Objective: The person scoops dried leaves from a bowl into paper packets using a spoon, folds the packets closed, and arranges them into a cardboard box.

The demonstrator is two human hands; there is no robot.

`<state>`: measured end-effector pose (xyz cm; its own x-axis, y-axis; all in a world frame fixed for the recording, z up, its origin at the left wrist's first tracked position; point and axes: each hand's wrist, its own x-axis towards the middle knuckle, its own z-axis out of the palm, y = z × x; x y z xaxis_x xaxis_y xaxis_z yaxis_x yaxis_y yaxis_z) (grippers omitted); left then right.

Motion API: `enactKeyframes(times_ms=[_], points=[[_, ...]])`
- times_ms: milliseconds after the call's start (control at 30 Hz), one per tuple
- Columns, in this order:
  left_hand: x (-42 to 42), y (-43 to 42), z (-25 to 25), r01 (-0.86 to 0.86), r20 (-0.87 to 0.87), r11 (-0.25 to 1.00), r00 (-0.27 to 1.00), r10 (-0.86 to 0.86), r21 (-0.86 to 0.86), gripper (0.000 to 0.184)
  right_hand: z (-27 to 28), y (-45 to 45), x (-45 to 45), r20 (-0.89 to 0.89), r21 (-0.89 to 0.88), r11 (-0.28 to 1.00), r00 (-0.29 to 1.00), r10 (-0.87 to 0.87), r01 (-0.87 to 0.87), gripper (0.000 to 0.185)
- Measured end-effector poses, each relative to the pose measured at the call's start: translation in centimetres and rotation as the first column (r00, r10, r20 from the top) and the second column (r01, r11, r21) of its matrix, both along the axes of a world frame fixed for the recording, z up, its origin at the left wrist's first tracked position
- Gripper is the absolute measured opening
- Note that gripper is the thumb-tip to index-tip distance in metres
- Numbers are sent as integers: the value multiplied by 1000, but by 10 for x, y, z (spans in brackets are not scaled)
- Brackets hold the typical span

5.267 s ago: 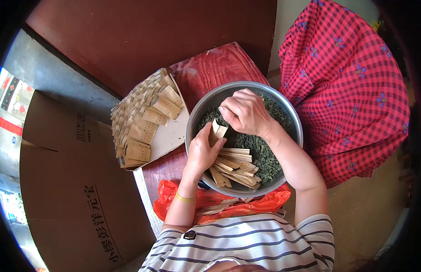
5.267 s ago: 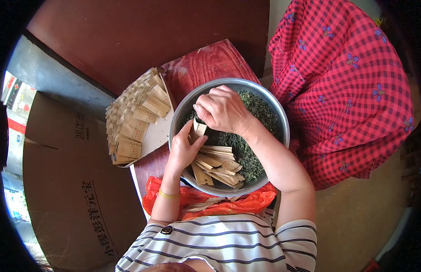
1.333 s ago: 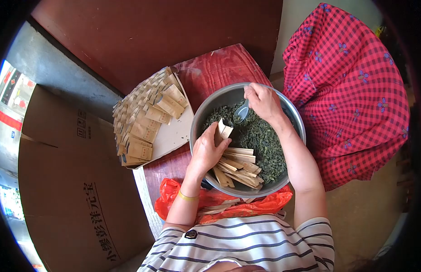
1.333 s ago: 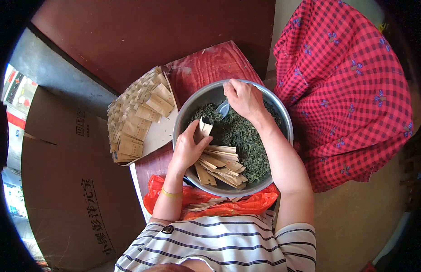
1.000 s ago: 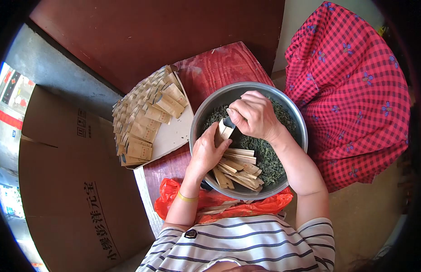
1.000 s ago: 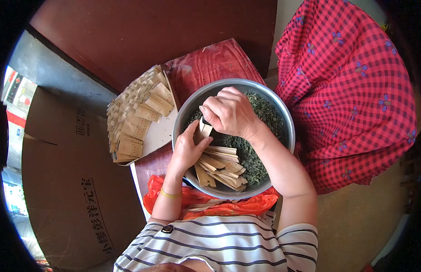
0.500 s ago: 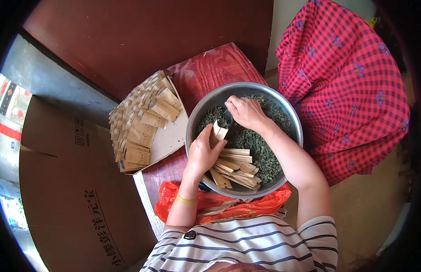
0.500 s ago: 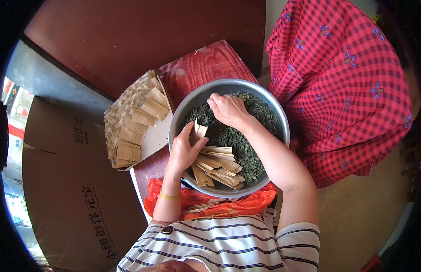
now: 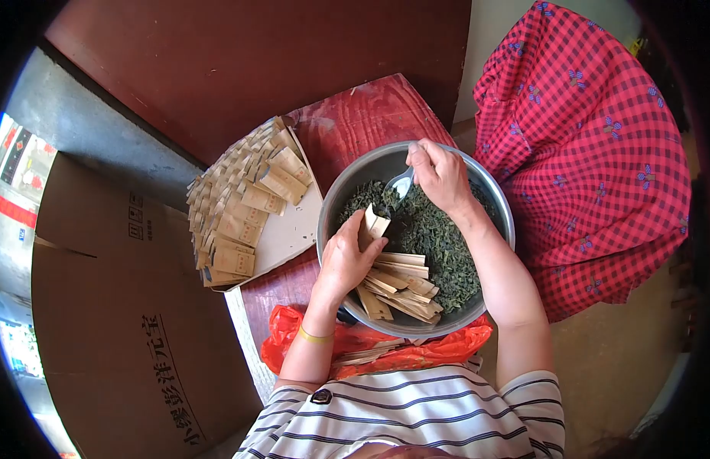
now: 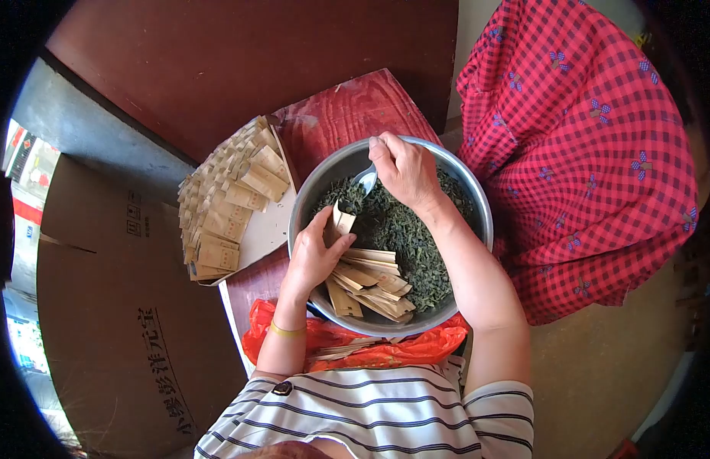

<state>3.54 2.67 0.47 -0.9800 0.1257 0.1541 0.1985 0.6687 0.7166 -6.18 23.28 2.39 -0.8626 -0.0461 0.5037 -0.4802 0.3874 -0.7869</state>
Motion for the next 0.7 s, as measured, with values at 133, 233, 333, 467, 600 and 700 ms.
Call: enactKeyframes(times_ms=[133, 233, 333, 467, 600, 700], points=[[-1, 1, 3, -4, 19, 1000, 1000, 4, 10, 62, 13, -10, 13, -356, 212, 977, 930, 91, -14, 22], [-3, -1, -3, 12, 15, 1000, 1000, -12, -13, 62, 7, -26, 23, -384, 361, 930, 899, 213, -66, 20], [-4, -1, 3, 43, 48, 999, 998, -43, -16, 61, 2, -34, 30, -387, 376, 914, 871, 303, -151, 19], [-2, 0, 4, 7, 63, 1000, 998, -6, -26, 60, 8, -24, 24, -413, 361, 928, 877, 245, -89, 19], [-2, 1, 5, 3, 71, 1000, 997, -1, -20, 61, 18, -17, 24, -435, 326, 945, 882, 180, -31, 17], [-3, 1, 0, -6, -8, 1000, 1000, 5, -22, 62, 8, -28, 27, -417, 368, 921, 864, 283, -125, 16]])
